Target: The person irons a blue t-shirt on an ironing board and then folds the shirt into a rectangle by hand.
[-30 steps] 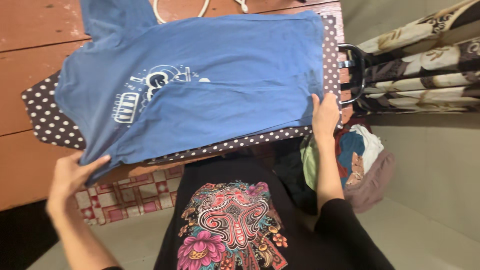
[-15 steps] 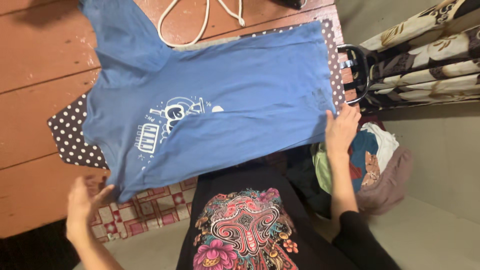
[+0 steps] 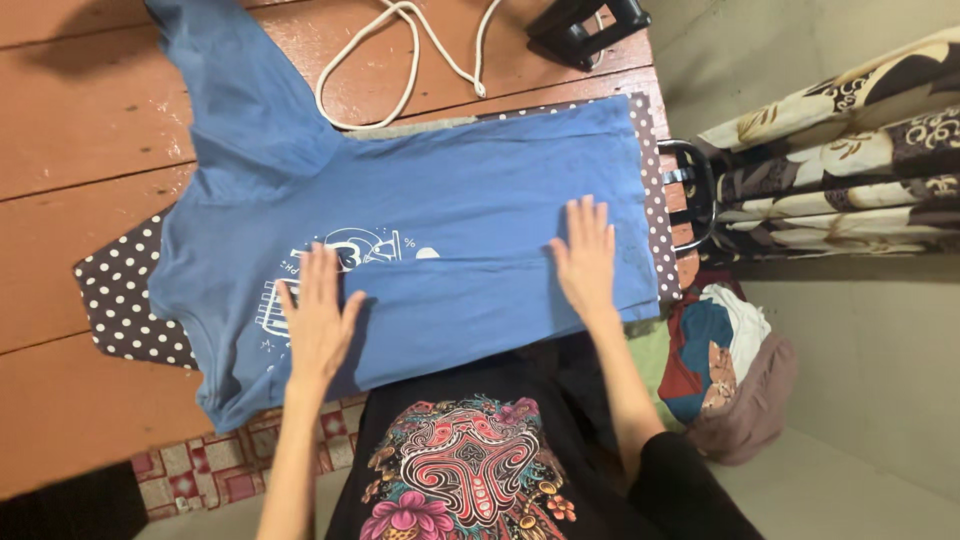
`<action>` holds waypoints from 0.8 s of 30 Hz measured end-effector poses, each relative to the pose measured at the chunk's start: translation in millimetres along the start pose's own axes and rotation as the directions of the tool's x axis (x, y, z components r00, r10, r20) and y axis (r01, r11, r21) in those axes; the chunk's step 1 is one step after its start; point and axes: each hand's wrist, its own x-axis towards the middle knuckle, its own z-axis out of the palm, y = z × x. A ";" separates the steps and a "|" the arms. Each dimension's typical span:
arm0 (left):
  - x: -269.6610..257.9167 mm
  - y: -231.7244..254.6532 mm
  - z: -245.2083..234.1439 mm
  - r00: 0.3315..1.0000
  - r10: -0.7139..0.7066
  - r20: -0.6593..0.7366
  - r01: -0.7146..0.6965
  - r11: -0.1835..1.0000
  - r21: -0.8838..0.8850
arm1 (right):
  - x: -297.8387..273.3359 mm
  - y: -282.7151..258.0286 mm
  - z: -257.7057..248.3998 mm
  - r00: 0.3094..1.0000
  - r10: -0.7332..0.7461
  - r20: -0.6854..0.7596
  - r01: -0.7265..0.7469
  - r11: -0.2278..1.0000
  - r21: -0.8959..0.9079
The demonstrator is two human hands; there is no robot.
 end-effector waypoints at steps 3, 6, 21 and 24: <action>36.4 -10.2 -9.2 0.998 0.010 -0.059 -0.011 1.000 -0.027 | 30.7 12.5 -4.1 0.999 -0.021 -0.050 0.021 1.000 0.000; 109.0 -8.6 -9.8 0.958 0.288 0.002 -0.288 0.956 0.057 | 92.6 14.1 1.7 0.991 -0.129 -0.017 0.129 0.992 0.006; 277.9 -163.4 13.1 0.861 0.267 0.433 -0.497 0.621 0.606 | 185.4 35.6 26.4 0.890 -0.453 0.047 0.454 0.891 -0.025; 268.7 -209.4 -38.8 0.924 0.164 0.345 -0.380 0.498 0.780 | 188.9 43.6 25.5 0.880 -0.470 0.074 0.472 0.881 -0.019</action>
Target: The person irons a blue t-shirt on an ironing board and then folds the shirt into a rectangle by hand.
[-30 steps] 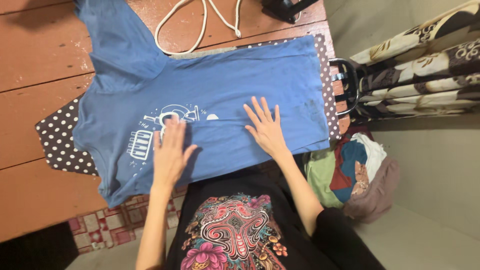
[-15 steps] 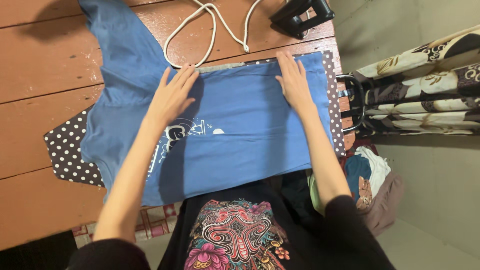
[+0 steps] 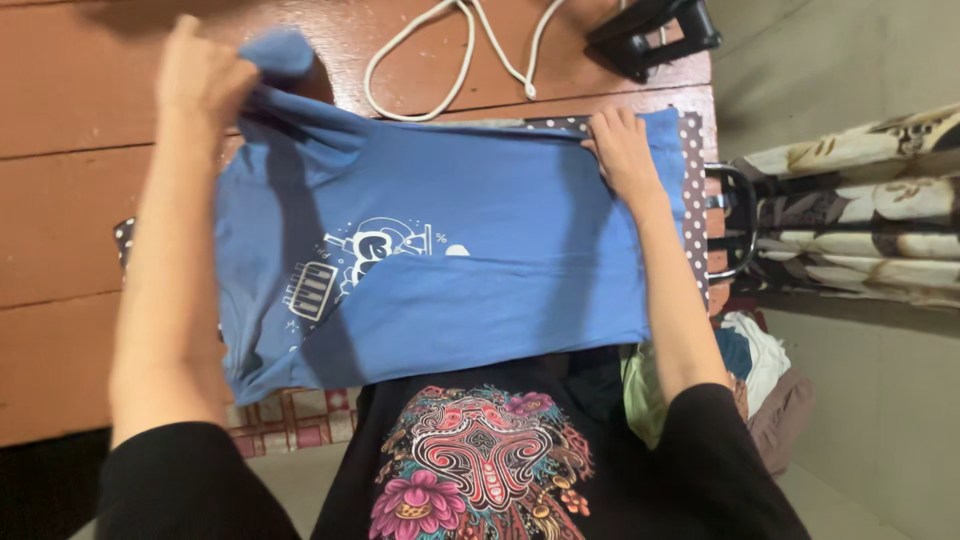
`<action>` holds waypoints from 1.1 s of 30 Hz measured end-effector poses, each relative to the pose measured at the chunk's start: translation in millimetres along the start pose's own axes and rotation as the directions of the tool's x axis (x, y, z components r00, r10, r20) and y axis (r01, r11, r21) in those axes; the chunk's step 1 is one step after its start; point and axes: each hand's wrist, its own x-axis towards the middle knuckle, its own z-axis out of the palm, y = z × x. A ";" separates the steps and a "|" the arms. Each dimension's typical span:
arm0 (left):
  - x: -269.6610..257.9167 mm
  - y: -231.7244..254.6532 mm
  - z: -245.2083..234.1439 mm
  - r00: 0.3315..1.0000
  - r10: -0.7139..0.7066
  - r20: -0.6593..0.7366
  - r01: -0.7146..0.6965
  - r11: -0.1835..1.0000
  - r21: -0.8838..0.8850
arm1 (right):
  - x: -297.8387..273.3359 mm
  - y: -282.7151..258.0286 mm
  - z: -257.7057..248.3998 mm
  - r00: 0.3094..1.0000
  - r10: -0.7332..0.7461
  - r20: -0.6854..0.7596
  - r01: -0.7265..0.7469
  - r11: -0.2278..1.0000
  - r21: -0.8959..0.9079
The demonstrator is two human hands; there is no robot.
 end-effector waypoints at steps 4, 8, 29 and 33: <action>-63.6 -43.9 18.4 0.939 -0.182 -0.292 0.184 0.983 -0.023 | -11.2 -5.3 7.5 0.998 0.034 -0.051 -0.032 0.999 0.029; -123.5 -75.8 -5.8 0.853 -0.336 -0.400 0.313 0.942 -0.125 | -11.9 -17.2 2.9 0.994 0.070 -0.087 -0.078 0.993 -0.090; -298.4 97.9 -51.1 0.796 -0.318 0.515 0.400 -0.362 -0.842 | -188.1 -64.0 -49.0 0.922 0.339 -0.186 -0.372 0.909 -0.190; -242.6 125.6 -15.9 0.727 -0.416 0.546 0.365 -0.438 -0.821 | -179.4 -62.4 -49.4 0.926 0.330 -0.182 -0.363 0.913 -0.187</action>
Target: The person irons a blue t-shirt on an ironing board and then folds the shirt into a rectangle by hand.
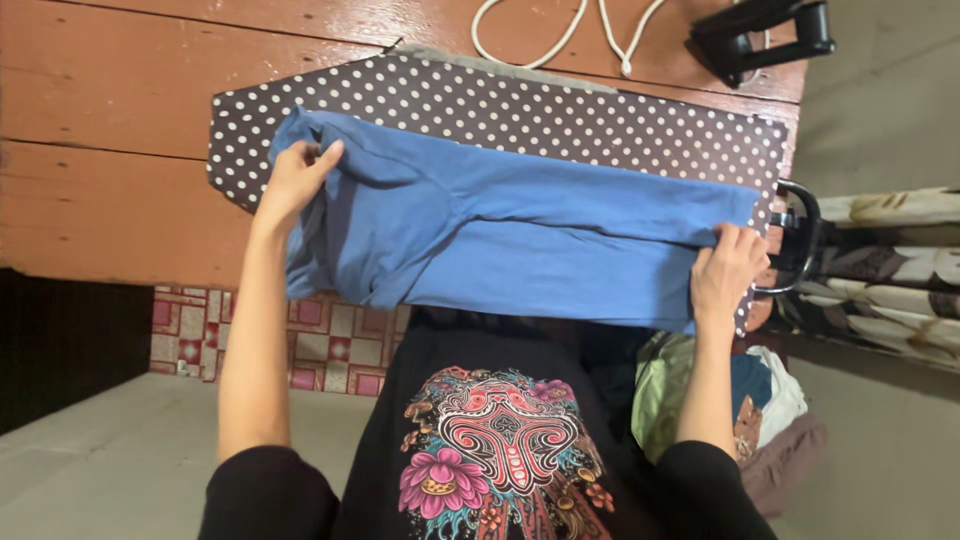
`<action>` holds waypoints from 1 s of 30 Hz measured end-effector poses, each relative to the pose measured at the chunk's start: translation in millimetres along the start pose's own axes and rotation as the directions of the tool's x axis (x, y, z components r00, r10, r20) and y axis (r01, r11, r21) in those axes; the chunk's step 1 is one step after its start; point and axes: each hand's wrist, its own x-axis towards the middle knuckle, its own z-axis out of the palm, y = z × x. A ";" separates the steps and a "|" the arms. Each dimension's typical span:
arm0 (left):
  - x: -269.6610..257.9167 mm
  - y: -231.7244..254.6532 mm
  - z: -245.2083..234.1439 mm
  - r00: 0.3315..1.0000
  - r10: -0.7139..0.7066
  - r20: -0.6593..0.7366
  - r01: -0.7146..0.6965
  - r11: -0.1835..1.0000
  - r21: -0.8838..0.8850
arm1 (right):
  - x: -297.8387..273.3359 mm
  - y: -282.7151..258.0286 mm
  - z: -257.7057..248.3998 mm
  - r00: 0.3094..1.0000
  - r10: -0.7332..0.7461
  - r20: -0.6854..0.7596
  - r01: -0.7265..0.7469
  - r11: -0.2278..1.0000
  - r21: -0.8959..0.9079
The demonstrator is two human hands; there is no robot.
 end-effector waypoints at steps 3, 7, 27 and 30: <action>-4.0 7.1 13.6 0.991 0.132 -0.038 -0.130 0.990 0.048 | -3.0 2.1 -6.5 1.000 0.012 0.000 -0.012 1.000 0.025; -46.3 13.9 -2.6 0.988 0.147 -0.051 -0.148 0.989 -0.022 | -12.0 10.7 -27.4 0.999 0.027 -0.021 -0.026 0.998 0.056; 38.4 -65.8 -18.0 0.859 0.302 -0.413 -0.374 0.922 -0.104 | -42.3 15.5 -51.8 1.000 0.007 -0.008 -0.006 0.985 0.172; 34.3 -83.1 -21.5 0.862 0.265 -0.433 -0.351 0.927 -0.132 | -53.3 17.6 -55.1 0.999 0.025 0.029 -0.028 0.991 0.131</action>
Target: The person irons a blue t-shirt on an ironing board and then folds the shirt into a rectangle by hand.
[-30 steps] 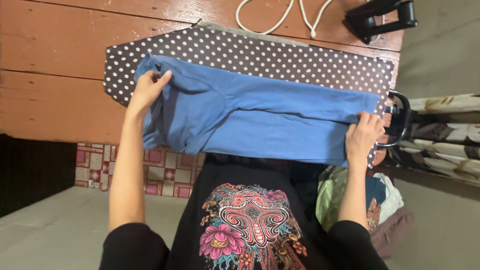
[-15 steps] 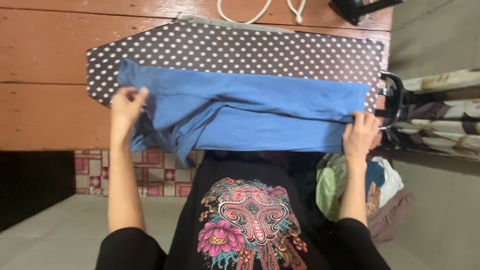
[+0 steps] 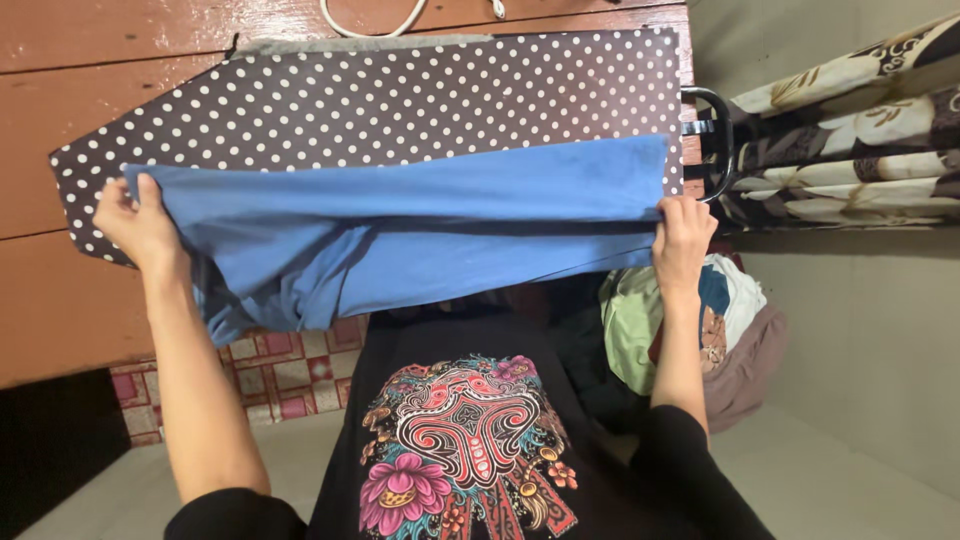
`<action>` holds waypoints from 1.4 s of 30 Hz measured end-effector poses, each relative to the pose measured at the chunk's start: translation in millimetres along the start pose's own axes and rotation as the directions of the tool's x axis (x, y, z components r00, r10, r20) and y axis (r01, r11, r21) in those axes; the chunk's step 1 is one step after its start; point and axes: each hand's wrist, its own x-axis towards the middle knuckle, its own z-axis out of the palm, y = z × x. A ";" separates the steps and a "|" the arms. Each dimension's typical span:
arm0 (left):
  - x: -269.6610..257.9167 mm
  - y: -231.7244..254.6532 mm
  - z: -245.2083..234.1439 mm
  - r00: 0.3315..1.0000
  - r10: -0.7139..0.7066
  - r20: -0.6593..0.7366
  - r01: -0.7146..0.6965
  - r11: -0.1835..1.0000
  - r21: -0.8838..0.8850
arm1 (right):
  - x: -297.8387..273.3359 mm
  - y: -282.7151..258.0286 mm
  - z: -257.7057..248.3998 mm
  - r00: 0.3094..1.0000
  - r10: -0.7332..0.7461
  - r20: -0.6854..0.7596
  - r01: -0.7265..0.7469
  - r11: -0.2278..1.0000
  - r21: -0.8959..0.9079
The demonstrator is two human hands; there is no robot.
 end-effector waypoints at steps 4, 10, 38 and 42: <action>-2.9 27.2 -2.0 0.985 -0.168 0.032 0.165 0.983 0.083 | 2.8 -3.9 -0.1 1.000 -0.003 0.025 0.003 1.000 -0.011; -2.9 93.8 5.2 0.833 -0.496 0.244 0.493 0.867 0.079 | 49.1 0.7 29.9 0.985 0.108 -0.138 -0.082 0.980 0.179; -127.1 132.3 63.9 0.952 0.209 0.226 -0.305 0.736 0.605 | -11.6 -388.0 117.3 0.328 -0.944 0.033 0.883 0.318 0.345; -134.1 112.5 66.1 0.953 0.188 0.239 -0.298 0.732 0.612 | -25.7 -395.9 134.5 0.346 -0.906 0.245 0.871 0.407 0.273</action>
